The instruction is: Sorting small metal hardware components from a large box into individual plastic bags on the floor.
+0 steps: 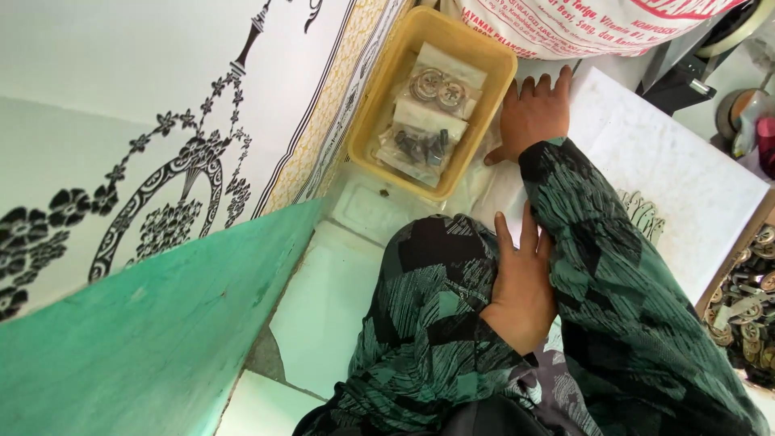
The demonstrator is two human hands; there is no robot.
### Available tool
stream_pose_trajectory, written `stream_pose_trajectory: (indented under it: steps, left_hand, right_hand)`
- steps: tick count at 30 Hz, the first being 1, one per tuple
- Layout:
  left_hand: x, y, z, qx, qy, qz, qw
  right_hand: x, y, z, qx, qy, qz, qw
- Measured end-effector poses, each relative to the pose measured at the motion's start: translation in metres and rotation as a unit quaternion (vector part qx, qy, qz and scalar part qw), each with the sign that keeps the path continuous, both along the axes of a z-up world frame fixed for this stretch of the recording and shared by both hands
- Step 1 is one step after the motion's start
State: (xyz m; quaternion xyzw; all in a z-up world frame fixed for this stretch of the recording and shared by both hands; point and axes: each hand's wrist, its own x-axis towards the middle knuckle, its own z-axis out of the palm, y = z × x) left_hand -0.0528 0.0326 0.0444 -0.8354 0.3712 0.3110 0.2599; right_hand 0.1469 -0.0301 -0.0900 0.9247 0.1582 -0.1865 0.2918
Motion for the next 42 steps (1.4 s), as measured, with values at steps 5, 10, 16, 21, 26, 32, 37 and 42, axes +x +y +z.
stream_pose_trajectory:
  steps: [5,10,16,21,26,32,37,42]
  left_hand:
    - [0.001,0.0,-0.001,0.006,0.008,-0.001,1.0]
    - [-0.001,0.001,-0.001,0.01,-0.001,-0.007,1.0]
    - [-0.012,-0.002,-0.013,-0.167,-0.057,0.132,0.975]
    - [-0.017,-0.013,-0.033,-0.268,-0.094,0.214,0.935]
    - [-0.018,-0.007,-0.027,-0.283,-0.097,0.213,0.93]
    - [-0.017,-0.006,-0.031,-0.342,-0.135,0.226,0.902]
    - [-0.007,-0.005,-0.033,-0.493,-0.159,0.277,0.809]
    - [0.0,-0.006,-0.038,-0.425,-0.166,0.286,0.842]
  right_hand:
    - [-0.001,0.007,0.002,0.042,0.022,-0.005,0.999]
    - [-0.004,0.002,0.001,0.039,-0.018,0.023,0.999]
    - [-0.008,-0.019,0.014,0.052,-0.085,0.063,0.993]
    - [-0.014,-0.038,0.052,0.3,-0.112,0.032,0.947]
    - [-0.036,-0.039,0.097,0.488,-0.061,-0.068,0.868]
    - [-0.055,-0.043,0.131,0.586,-0.042,-0.148,0.796]
    - [-0.062,-0.053,0.154,0.598,-0.031,-0.158,0.785]
    - [-0.069,-0.071,0.171,0.619,-0.108,-0.134,0.767]
